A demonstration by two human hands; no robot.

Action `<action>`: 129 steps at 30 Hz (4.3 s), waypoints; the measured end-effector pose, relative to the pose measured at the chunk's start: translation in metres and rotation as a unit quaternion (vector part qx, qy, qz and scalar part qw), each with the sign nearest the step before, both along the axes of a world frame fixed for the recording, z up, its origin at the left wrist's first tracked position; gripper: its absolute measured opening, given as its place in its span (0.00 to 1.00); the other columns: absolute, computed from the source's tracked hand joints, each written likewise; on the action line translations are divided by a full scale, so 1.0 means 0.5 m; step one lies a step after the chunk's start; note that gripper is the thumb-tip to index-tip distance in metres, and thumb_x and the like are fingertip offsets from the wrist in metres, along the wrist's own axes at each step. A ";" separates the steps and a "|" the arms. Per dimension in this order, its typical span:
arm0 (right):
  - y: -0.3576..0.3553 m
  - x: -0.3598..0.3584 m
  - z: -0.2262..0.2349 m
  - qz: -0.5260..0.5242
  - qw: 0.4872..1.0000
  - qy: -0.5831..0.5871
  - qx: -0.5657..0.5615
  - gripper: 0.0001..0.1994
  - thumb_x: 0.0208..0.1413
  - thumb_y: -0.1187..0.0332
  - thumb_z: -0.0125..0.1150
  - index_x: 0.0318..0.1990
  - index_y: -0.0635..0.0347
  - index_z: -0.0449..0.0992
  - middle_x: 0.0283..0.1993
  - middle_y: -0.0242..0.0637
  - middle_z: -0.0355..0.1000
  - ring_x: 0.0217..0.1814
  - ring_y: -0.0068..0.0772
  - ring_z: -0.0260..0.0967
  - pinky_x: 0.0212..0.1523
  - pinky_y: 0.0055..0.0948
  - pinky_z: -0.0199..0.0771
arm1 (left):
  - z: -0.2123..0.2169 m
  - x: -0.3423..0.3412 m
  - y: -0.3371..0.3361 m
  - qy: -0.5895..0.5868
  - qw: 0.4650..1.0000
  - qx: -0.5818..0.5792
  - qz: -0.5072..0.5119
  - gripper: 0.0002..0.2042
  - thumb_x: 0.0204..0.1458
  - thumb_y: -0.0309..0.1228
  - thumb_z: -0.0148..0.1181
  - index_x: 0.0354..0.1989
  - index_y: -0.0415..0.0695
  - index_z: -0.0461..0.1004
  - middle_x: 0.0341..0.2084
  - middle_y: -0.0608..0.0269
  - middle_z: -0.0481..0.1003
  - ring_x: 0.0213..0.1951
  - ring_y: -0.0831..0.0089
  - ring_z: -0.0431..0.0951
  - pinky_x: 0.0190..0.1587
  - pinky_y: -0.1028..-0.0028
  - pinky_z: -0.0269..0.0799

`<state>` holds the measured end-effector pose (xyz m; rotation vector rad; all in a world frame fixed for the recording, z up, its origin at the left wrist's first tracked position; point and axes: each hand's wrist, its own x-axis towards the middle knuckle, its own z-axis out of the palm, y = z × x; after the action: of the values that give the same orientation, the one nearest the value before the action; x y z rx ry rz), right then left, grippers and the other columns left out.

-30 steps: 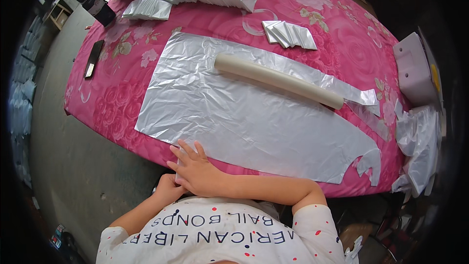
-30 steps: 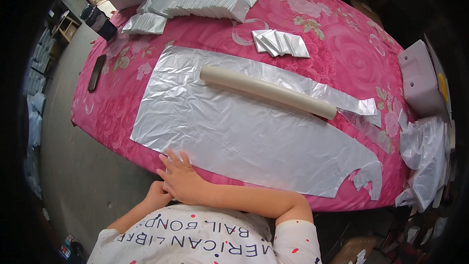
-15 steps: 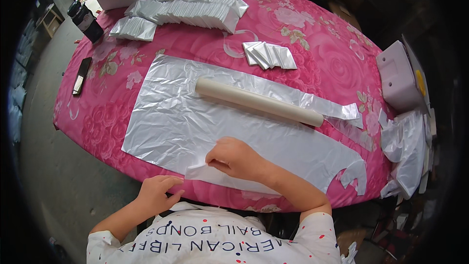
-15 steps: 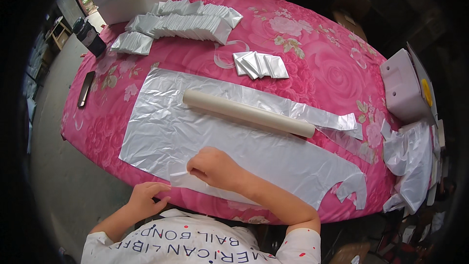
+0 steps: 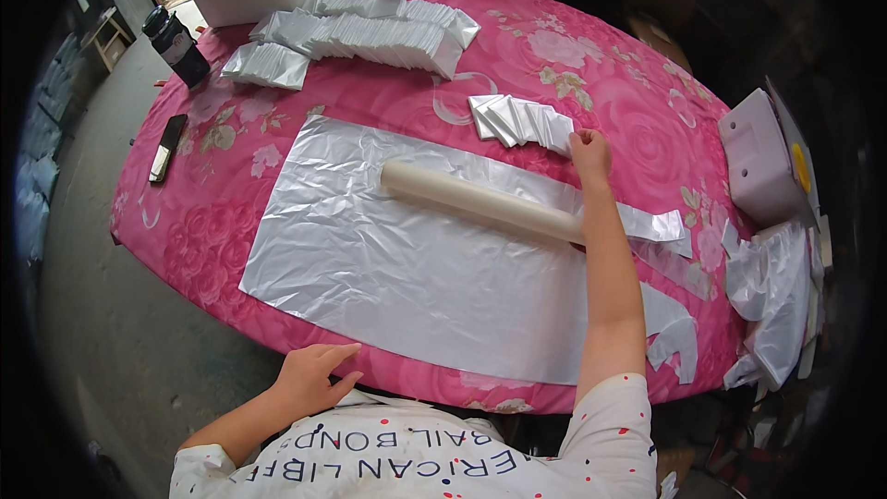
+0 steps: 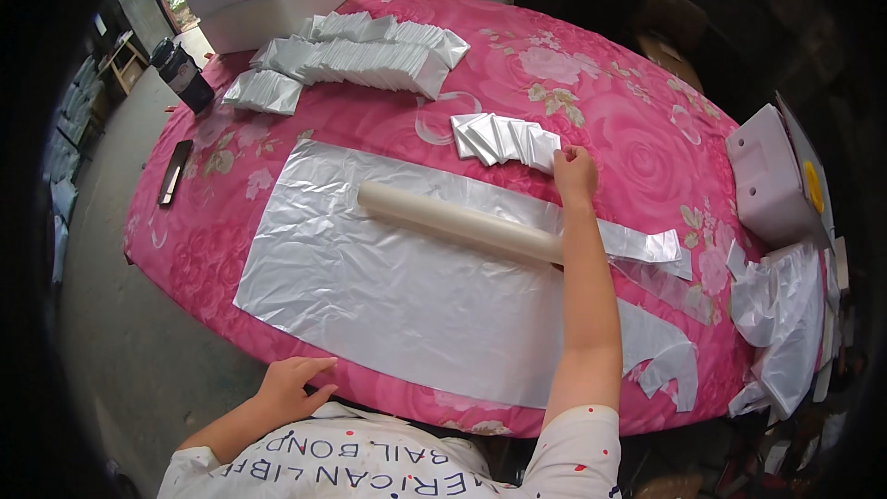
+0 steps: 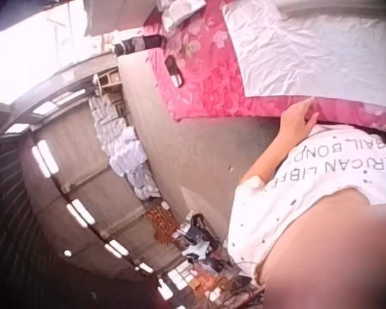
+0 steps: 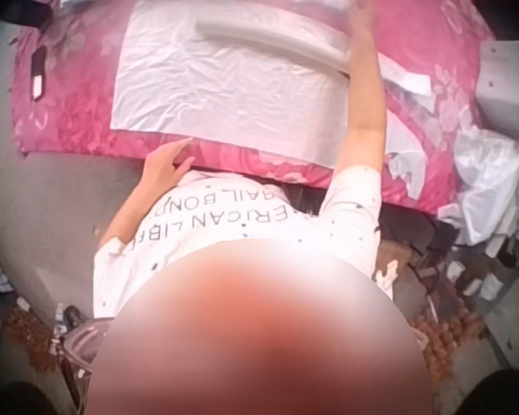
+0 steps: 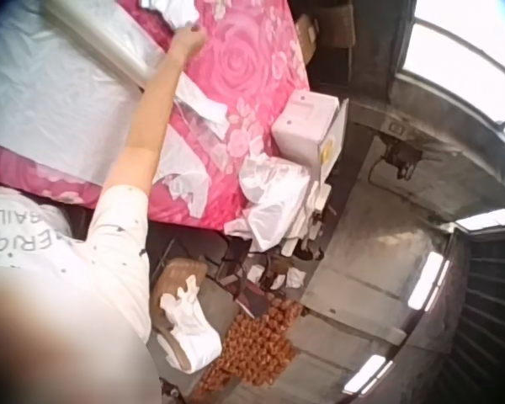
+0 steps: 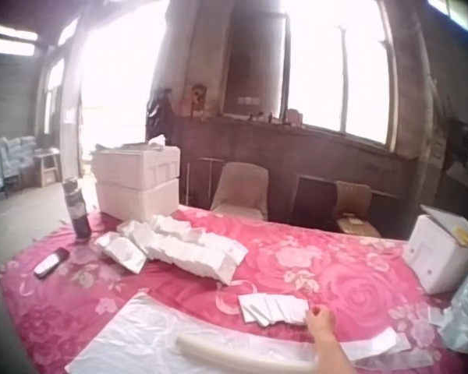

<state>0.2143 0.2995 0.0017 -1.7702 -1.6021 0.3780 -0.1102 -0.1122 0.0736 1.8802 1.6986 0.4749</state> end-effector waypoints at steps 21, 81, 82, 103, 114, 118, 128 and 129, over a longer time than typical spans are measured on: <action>-0.689 0.019 0.107 0.257 0.952 0.007 -0.166 0.24 0.52 0.60 0.57 0.53 0.67 0.67 0.47 0.46 0.66 0.50 0.45 0.62 0.49 0.38 0.64 | -0.059 0.138 0.114 -0.079 0.969 0.083 -0.221 0.27 0.44 0.34 0.62 0.54 0.40 0.64 0.52 0.49 0.66 0.51 0.55 0.69 0.49 0.64 0.68; -0.685 0.061 0.157 0.090 0.990 0.105 -0.018 0.09 0.41 0.77 0.65 0.28 0.62 0.70 0.23 0.34 0.69 0.19 0.23 0.65 0.21 0.21 0.64 | -0.016 0.371 0.200 -0.415 0.894 -0.108 -0.127 0.26 0.53 0.33 0.56 0.58 0.38 0.57 0.52 0.48 0.65 0.52 0.63 0.69 0.51 0.68 0.67; -0.688 0.034 0.159 0.176 0.979 0.101 0.010 0.09 0.41 0.78 0.65 0.31 0.63 0.71 0.28 0.37 0.72 0.21 0.27 0.69 0.23 0.23 0.68 | -0.015 0.365 0.205 -0.447 0.868 -0.190 -0.102 0.24 0.53 0.32 0.56 0.56 0.38 0.59 0.48 0.50 0.68 0.48 0.66 0.71 0.48 0.70 0.69; -0.803 0.009 0.126 0.126 0.921 0.009 -0.369 0.22 0.44 0.50 0.61 0.29 0.66 0.76 0.23 0.46 0.73 0.26 0.44 0.73 0.29 0.34 0.72 | 0.051 0.004 0.280 0.163 0.968 0.177 -0.070 0.10 0.45 0.19 0.52 0.37 0.39 0.72 0.35 0.52 0.74 0.40 0.55 0.73 0.42 0.62 0.68; -0.798 0.024 0.139 0.121 0.902 0.076 -0.408 0.21 0.45 0.53 0.61 0.33 0.65 0.77 0.26 0.47 0.74 0.28 0.44 0.74 0.32 0.32 0.72 | -0.137 0.321 0.239 -0.011 0.956 0.185 -0.227 0.27 0.50 0.30 0.49 0.58 0.29 0.56 0.60 0.44 0.55 0.63 0.52 0.53 0.63 0.61 0.49; -0.778 0.047 0.139 0.169 0.870 0.099 -0.453 0.21 0.48 0.52 0.60 0.31 0.67 0.77 0.25 0.48 0.74 0.27 0.44 0.73 0.31 0.31 0.71 | -0.142 0.325 0.234 0.077 0.946 0.196 -0.247 0.28 0.50 0.34 0.45 0.58 0.27 0.55 0.61 0.41 0.53 0.64 0.52 0.50 0.65 0.59 0.43; -0.477 0.067 0.120 0.214 0.860 0.190 -0.423 0.30 0.55 0.42 0.48 0.26 0.66 0.78 0.24 0.39 0.74 0.25 0.29 0.71 0.30 0.27 0.71 | -0.149 0.335 0.230 0.090 0.943 0.212 -0.238 0.29 0.50 0.35 0.40 0.58 0.25 0.54 0.60 0.36 0.52 0.65 0.49 0.49 0.66 0.58 0.40; -0.438 0.067 0.116 0.218 0.852 0.213 -0.426 0.29 0.56 0.43 0.48 0.28 0.65 0.77 0.25 0.37 0.74 0.26 0.28 0.71 0.31 0.26 0.72 | -0.147 0.335 0.230 0.097 0.942 0.211 -0.243 0.29 0.50 0.35 0.39 0.58 0.25 0.54 0.60 0.36 0.52 0.65 0.49 0.49 0.66 0.58 0.40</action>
<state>0.2477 0.0807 0.0600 -1.6702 -1.5854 1.7974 0.0570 0.0028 0.0001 2.6345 1.2318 0.4879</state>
